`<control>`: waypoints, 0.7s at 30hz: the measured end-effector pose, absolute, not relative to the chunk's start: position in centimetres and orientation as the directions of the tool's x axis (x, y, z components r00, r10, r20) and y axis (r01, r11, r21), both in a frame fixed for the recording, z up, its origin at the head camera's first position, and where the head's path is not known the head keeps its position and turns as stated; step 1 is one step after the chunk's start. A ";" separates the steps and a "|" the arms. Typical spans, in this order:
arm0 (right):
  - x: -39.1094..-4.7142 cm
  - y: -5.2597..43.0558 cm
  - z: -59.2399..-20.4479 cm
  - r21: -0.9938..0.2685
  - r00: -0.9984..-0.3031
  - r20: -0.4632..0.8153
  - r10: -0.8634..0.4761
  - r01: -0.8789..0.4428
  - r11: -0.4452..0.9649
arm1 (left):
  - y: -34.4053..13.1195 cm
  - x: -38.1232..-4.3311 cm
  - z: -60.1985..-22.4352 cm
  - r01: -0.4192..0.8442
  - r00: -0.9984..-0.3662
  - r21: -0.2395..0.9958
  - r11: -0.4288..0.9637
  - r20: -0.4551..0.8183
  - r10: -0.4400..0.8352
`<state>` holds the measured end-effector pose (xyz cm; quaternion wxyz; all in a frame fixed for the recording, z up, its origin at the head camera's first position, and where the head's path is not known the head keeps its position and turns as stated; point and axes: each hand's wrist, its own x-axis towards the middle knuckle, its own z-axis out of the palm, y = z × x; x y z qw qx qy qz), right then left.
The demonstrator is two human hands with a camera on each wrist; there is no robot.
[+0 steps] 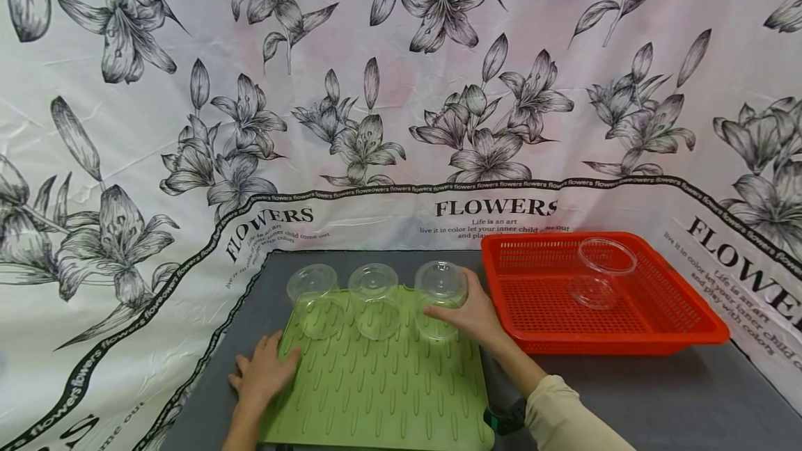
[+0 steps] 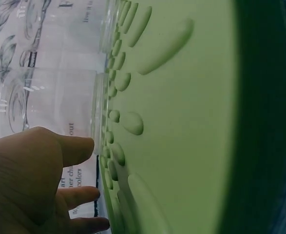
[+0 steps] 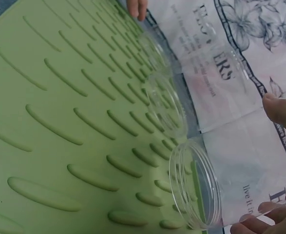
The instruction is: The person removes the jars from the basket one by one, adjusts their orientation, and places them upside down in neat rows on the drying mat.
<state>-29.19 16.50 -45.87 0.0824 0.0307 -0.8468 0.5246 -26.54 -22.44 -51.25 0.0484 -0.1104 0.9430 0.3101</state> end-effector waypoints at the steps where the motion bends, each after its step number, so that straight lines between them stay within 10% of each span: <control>1: -29.3 16.5 -46.0 -0.882 -0.985 0.168 0.042 -0.132 0.452 | -22.4 -26.6 -51.3 -0.240 -0.970 0.572 0.784 -0.162 -0.178; 21: -30.4 16.0 -47.0 -0.867 -0.988 0.140 0.063 -0.092 0.490 | -22.2 -26.3 -51.5 -0.247 -0.968 0.545 0.801 -0.171 -0.183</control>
